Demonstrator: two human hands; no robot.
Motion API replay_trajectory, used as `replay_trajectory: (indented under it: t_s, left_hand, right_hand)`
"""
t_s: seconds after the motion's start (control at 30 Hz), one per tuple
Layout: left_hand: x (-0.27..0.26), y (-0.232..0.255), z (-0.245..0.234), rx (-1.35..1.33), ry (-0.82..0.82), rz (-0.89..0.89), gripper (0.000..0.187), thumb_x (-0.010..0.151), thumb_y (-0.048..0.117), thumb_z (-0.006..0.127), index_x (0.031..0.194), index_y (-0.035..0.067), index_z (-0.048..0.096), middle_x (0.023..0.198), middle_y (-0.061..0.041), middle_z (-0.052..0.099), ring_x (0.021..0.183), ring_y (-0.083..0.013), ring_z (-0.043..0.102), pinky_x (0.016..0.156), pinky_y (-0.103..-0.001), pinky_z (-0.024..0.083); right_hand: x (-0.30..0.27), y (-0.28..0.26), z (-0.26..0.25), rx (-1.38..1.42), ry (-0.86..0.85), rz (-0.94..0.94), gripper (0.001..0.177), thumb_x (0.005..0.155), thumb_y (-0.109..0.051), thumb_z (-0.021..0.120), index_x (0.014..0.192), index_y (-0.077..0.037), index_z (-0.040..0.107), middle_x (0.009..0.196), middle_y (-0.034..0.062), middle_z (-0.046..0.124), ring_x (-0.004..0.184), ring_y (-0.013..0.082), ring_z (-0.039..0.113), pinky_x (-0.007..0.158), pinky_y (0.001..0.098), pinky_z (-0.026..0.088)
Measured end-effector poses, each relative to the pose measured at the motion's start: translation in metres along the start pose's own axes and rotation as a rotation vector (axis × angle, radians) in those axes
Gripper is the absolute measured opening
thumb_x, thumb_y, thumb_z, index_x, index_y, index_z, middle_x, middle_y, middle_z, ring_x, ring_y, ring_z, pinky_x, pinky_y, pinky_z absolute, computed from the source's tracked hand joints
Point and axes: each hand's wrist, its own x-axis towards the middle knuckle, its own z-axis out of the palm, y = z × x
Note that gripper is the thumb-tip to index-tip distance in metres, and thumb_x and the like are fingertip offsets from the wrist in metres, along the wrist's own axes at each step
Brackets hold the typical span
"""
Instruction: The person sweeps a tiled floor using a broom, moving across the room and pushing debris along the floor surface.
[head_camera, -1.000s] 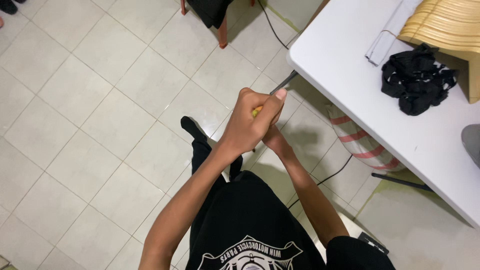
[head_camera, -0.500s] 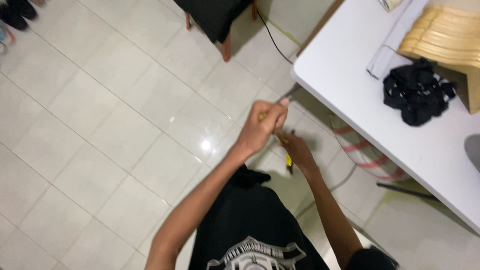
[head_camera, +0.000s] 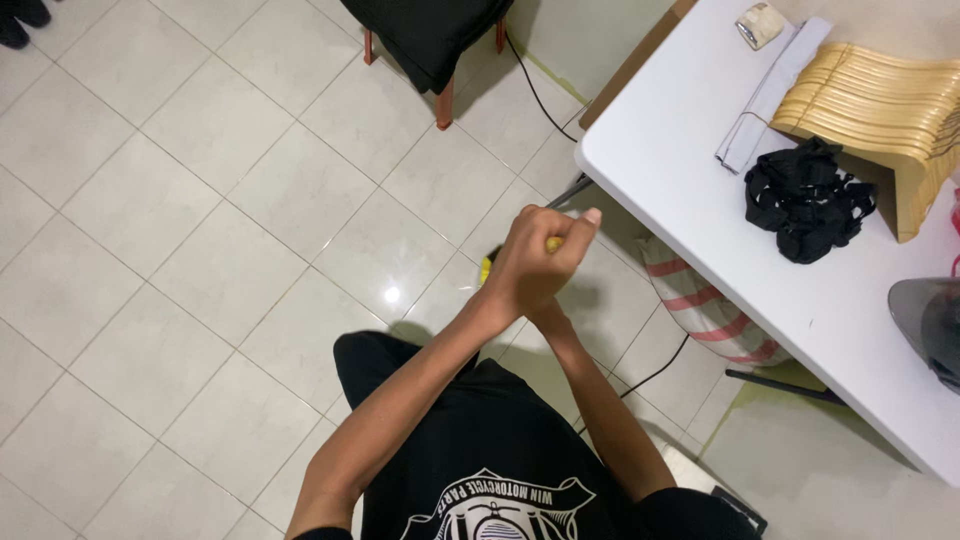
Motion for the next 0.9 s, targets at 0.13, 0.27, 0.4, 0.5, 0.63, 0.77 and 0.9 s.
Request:
replay_trajectory:
  t_s: [0.13,0.27,0.4,0.5,0.63,0.77,0.9]
  left_hand:
    - [0.000,0.014,-0.009,-0.005,-0.096,0.074,0.059,0.101,0.024,0.055,0.049,0.009,0.033,0.041,0.003,0.029,0.040,-0.0105,0.021,0.043,-0.034,0.023]
    - [0.004,0.034,-0.035,-0.013,-0.235,0.136,0.055,0.103,0.026,0.050,0.050,0.014,0.042,0.042,0.006,0.034,0.035,-0.0081,0.026,0.037,-0.033,0.024]
    - [-0.001,0.054,-0.072,-0.168,-0.167,0.028,0.060,0.103,0.028,0.052,0.047,0.015,0.035,0.044,0.006,0.032,0.041,-0.0067,0.026,0.042,-0.030,0.021]
    - [-0.004,0.050,-0.076,-0.236,-0.155,0.014,0.061,0.105,0.031,0.050,0.049,0.015,0.034,0.046,0.007,0.029,0.044,-0.0064,0.024,0.044,-0.029,0.020]
    - [-0.007,0.029,-0.065,-0.280,-0.170,0.016,0.059,0.104,0.032,0.048,0.050,0.013,0.035,0.045,0.007,0.030,0.042,-0.0068,0.023,0.043,-0.028,0.019]
    - [-0.017,0.008,-0.052,-0.381,-0.114,-0.048,0.059,0.107,0.030,0.050,0.054,0.013,0.029,0.050,0.005,0.027,0.048,-0.0071,0.022,0.046,-0.029,0.020]
    - [-0.015,-0.011,-0.045,-0.375,-0.039,-0.040,0.058,0.108,0.029,0.047,0.055,0.013,0.028,0.051,0.005,0.027,0.048,-0.0074,0.024,0.046,-0.029,0.022]
  right_hand:
    - [0.001,-0.014,0.014,0.014,0.023,0.019,0.026,0.097,-0.008,0.057,0.120,0.000,0.064,0.109,0.0196,0.072,0.102,0.0332,0.068,0.085,0.0426,0.053]
    - [-0.005,-0.037,0.027,-0.023,0.036,0.055,0.024,0.098,-0.007,0.055,0.119,0.001,0.063,0.109,0.0192,0.072,0.103,0.0316,0.068,0.086,0.0421,0.053]
    - [-0.010,-0.059,0.019,-0.126,0.014,0.105,0.023,0.099,-0.006,0.053,0.117,0.002,0.063,0.109,0.0187,0.072,0.104,0.0300,0.068,0.087,0.0416,0.053]
    - [-0.016,-0.068,0.006,-0.210,0.010,0.162,0.022,0.100,-0.005,0.051,0.116,0.003,0.063,0.109,0.0184,0.072,0.104,0.0288,0.067,0.087,0.0412,0.053]
    - [-0.033,-0.079,-0.008,-0.288,0.003,0.000,0.020,0.099,-0.006,0.053,0.112,0.001,0.066,0.106,0.0172,0.074,0.102,0.0292,0.070,0.087,0.0414,0.053]
    - [-0.040,-0.082,-0.021,-0.444,0.051,0.222,0.019,0.097,-0.006,0.055,0.112,0.002,0.062,0.098,0.0227,0.070,0.093,0.0401,0.067,0.079,0.0447,0.051]
    - [-0.023,-0.050,-0.026,-0.525,0.106,0.205,0.018,0.098,-0.012,0.055,0.106,0.001,0.062,0.097,0.0224,0.072,0.092,0.0388,0.070,0.078,0.0459,0.052]
